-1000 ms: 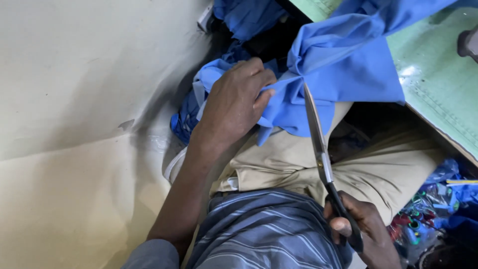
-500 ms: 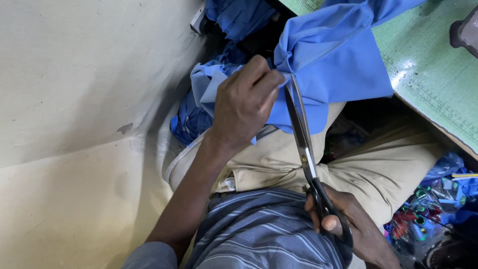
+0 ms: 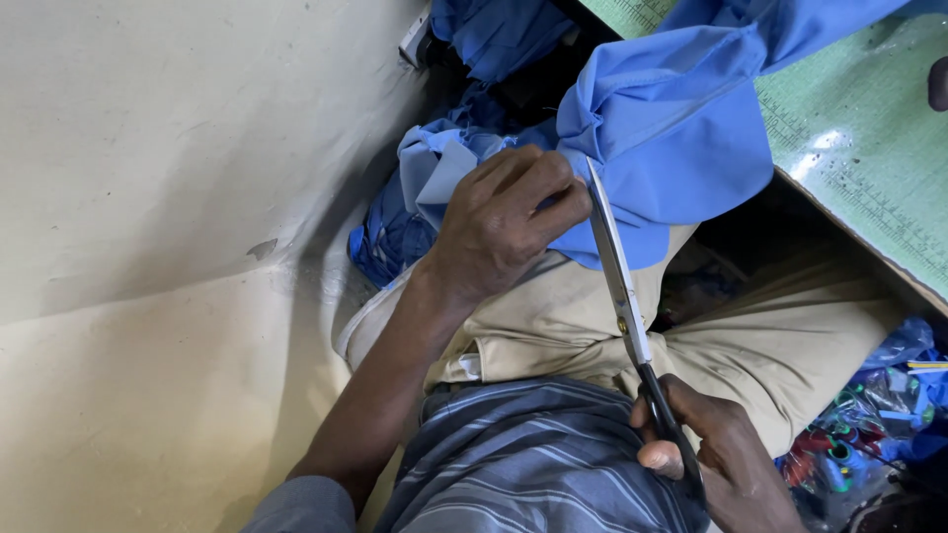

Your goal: Trimming loose threads and excess fabric from a blue garment using tailor scissors

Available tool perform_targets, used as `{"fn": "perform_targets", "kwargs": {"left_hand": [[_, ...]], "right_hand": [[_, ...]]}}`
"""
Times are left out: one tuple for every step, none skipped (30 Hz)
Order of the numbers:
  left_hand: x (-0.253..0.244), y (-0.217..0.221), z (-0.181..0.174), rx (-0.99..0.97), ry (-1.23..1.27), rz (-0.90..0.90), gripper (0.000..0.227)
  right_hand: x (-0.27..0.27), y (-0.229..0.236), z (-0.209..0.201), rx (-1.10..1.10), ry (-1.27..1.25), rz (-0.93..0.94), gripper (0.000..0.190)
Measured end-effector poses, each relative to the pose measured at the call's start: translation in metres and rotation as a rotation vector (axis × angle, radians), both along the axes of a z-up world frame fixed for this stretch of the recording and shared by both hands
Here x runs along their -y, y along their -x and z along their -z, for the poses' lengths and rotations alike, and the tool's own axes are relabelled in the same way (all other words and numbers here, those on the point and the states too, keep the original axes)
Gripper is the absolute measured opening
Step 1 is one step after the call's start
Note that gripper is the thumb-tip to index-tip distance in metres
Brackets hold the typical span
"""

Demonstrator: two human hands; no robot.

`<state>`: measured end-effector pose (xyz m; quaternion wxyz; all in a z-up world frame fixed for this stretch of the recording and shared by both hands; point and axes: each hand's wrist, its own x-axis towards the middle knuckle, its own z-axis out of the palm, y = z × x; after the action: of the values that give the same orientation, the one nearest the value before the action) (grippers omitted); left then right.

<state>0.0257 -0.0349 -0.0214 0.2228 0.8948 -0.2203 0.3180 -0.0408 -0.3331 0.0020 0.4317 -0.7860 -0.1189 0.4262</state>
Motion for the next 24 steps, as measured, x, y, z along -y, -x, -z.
{"fn": "perform_targets", "kwargs": {"left_hand": [[-0.001,0.0,0.0,0.0,-0.001,-0.002,0.022],[-0.002,0.0,0.0,-0.002,-0.028,0.002,0.02],[-0.002,0.001,0.0,-0.005,-0.053,0.008,0.019],[-0.003,0.001,0.001,-0.005,-0.053,0.008,0.019],[-0.004,0.001,0.001,-0.004,-0.054,0.016,0.018],[-0.004,0.001,0.002,-0.003,-0.054,0.023,0.017],[-0.004,0.002,0.002,-0.004,-0.054,0.025,0.017],[-0.005,0.002,0.003,-0.002,-0.054,0.019,0.018],[-0.005,0.002,0.004,0.001,-0.055,0.012,0.019],[-0.005,0.003,0.006,0.0,-0.054,0.014,0.019],[-0.005,0.003,0.008,-0.015,-0.033,0.007,0.019],[-0.004,0.004,0.009,-0.03,-0.012,0.0,0.019],[-0.004,0.004,0.01,-0.031,-0.015,0.0,0.019],[-0.004,0.005,0.011,-0.057,0.082,0.015,0.017],[-0.003,0.005,0.012,-0.085,0.183,0.034,0.017],[-0.001,0.006,0.011,-0.087,0.186,0.038,0.017],[0.001,0.006,0.01,-0.142,0.289,0.005,0.024],[0.003,0.006,0.01,-0.198,0.392,-0.028,0.031],[0.003,0.006,0.01,-0.2,0.389,-0.03,0.031],[0.004,0.006,0.01,-0.368,0.595,-0.04,0.011],[0.004,0.005,0.011,-0.537,0.798,-0.046,0.018],[0.002,0.005,0.007,-0.535,0.794,-0.049,0.018],[0.002,0.006,0.003,-0.594,0.844,-0.054,0.022],[0.003,0.006,0.0,-0.655,0.894,-0.059,0.025]], "right_hand": [[0.0,0.0,-0.002,0.0,-0.001,-0.002,0.06],[-0.001,0.0,-0.004,0.007,0.044,0.006,0.055],[-0.001,0.001,-0.006,0.013,0.091,0.015,0.05],[-0.004,0.0,-0.01,0.013,0.091,0.015,0.05],[-0.006,0.0,-0.014,-0.009,0.215,0.039,0.045],[-0.009,-0.001,-0.019,-0.032,0.339,0.064,0.041],[-0.007,0.001,-0.018,-0.033,0.34,0.066,0.041],[-0.006,0.003,-0.017,0.001,0.32,0.078,0.042],[-0.005,0.004,-0.016,0.036,0.301,0.09,0.042],[-0.002,0.005,-0.013,0.035,0.301,0.092,0.042],[0.001,0.007,-0.01,0.047,0.291,0.074,0.042],[0.004,0.008,-0.007,0.06,0.281,0.056,0.041],[0.006,0.008,-0.005,0.059,0.279,0.056,0.041],[0.008,0.008,-0.002,0.036,0.307,0.065,0.042],[0.011,0.01,-0.001,0.012,0.34,0.077,0.044],[0.012,0.012,0.0,0.009,0.343,0.081,0.044],[0.014,0.013,0.002,-0.014,0.212,0.111,0.04],[0.015,0.014,0.003,-0.036,0.081,0.141,0.036],[0.017,0.016,0.004,-0.037,0.078,0.139,0.036],[0.02,0.018,0.004,-0.093,0.023,0.166,0.042],[0.022,0.019,0.005,-0.146,-0.035,0.192,0.047],[0.026,0.02,0.01,-0.145,-0.039,0.189,0.047],[0.031,0.024,0.012,-0.198,-0.021,0.234,0.046],[0.035,0.027,0.015,-0.251,-0.003,0.279,0.046]]}}
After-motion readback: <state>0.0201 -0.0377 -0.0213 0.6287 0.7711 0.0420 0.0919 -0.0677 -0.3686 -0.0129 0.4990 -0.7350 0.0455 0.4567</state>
